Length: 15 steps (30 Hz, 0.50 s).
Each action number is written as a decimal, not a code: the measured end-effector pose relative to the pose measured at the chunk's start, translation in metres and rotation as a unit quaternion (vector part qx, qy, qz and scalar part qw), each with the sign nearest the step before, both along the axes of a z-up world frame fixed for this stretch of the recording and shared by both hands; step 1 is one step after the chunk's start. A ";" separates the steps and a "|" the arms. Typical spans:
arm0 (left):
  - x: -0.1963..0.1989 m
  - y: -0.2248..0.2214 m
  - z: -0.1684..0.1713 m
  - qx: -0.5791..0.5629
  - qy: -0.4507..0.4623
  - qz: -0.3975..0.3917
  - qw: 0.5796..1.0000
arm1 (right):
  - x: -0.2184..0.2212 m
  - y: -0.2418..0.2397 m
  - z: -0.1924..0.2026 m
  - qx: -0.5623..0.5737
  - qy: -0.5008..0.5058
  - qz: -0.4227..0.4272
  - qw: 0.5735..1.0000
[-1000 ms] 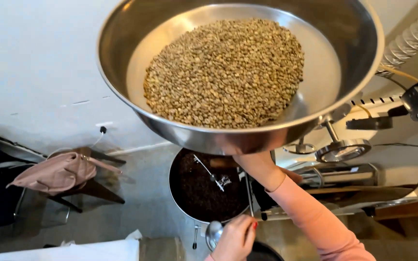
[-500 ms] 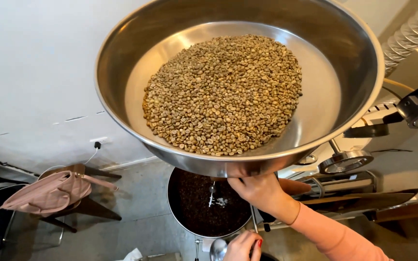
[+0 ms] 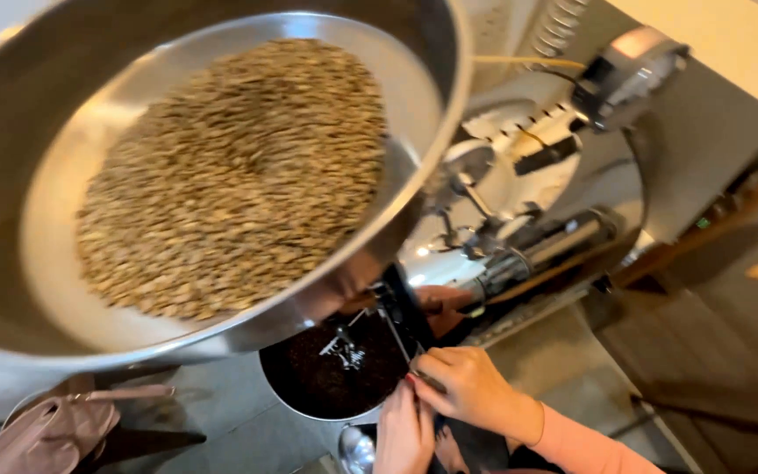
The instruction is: Operating a coffee roasting machine, monitoring the process, and recording data on a log sheet.
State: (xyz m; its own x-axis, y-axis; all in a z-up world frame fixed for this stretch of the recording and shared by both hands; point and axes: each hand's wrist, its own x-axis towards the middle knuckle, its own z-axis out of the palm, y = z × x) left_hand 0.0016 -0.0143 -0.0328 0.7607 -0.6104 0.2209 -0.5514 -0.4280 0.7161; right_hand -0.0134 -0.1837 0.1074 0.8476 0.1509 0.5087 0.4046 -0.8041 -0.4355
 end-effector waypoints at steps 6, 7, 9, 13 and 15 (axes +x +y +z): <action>-0.008 -0.052 0.032 0.043 0.099 -0.086 0.991 | -0.050 -0.059 -0.027 0.102 0.092 -0.079 0.987; -0.011 -0.063 0.032 0.053 0.117 -0.096 0.987 | -0.057 -0.069 -0.031 0.109 0.095 -0.097 0.985; -0.019 -0.085 0.023 0.056 0.128 -0.114 0.984 | -0.071 -0.087 -0.038 0.121 0.107 -0.116 0.980; -0.040 -0.133 -0.008 0.068 0.120 -0.140 0.981 | -0.104 -0.125 -0.045 0.174 0.144 -0.145 0.963; -0.049 -0.162 -0.009 0.052 0.135 -0.156 0.977 | -0.121 -0.146 -0.045 0.230 0.157 -0.162 0.947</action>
State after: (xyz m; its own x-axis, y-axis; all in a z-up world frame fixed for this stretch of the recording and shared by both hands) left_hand -0.0473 -0.1762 -0.0413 0.5564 -0.8301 -0.0373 -0.4641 -0.3477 0.8147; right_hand -0.1342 -0.3300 0.0626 0.9318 -0.3188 0.1734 -0.0377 -0.5604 -0.8273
